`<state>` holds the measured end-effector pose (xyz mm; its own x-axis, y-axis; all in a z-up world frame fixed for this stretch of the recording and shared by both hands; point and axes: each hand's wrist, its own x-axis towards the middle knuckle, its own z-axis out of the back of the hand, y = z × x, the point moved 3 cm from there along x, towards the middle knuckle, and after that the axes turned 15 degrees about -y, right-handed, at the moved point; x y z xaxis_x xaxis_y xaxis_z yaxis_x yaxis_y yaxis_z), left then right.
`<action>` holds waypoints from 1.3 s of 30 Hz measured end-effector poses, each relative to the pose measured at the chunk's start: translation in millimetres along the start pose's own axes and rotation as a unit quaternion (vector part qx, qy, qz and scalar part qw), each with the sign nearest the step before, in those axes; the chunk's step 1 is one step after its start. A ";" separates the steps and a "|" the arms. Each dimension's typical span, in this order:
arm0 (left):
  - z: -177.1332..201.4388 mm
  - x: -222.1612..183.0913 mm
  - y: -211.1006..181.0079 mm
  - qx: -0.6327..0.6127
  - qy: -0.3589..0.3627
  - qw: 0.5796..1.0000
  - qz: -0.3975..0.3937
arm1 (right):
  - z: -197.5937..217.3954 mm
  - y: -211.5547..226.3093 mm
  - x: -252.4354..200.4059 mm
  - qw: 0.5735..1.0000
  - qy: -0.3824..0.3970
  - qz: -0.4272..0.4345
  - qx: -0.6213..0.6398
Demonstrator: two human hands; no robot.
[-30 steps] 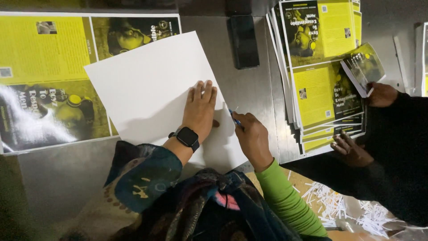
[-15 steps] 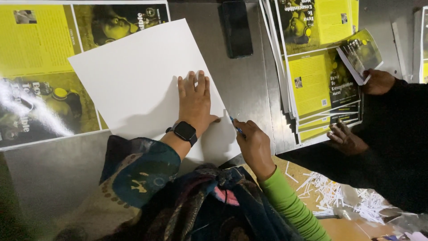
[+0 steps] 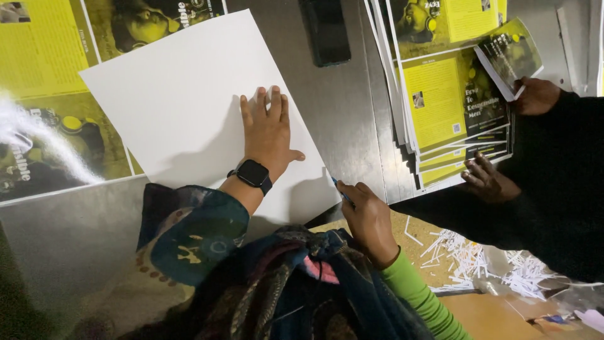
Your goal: Aligning and marking printed book covers on a production table in a print shop.
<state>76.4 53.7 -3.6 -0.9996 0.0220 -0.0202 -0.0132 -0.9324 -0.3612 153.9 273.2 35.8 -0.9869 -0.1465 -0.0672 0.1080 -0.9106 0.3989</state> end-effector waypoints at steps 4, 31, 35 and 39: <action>2.2 -0.7 -1.4 -0.009 0.002 1.000 0.001 | 8.3 -9.4 -14.1 1.000 -0.003 -0.002 -0.020; 40.0 95.9 129.7 -0.110 -0.163 0.973 0.118 | -100.1 46.2 197.9 0.922 -0.116 -0.088 0.358; 35.9 98.6 135.9 -0.121 -0.139 0.971 0.150 | -106.8 49.7 205.3 0.916 -0.081 -0.072 0.386; 36.4 94.3 139.6 -0.149 -0.148 0.967 0.147 | -108.8 48.2 202.6 0.902 -0.045 -0.129 0.409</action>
<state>-20.7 -87.5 -22.0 -0.9233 -0.3734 0.0895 0.2364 -0.7365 -0.6338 -27.8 157.7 -58.0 -0.9762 0.0957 -0.1944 -0.2149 -0.3137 0.9249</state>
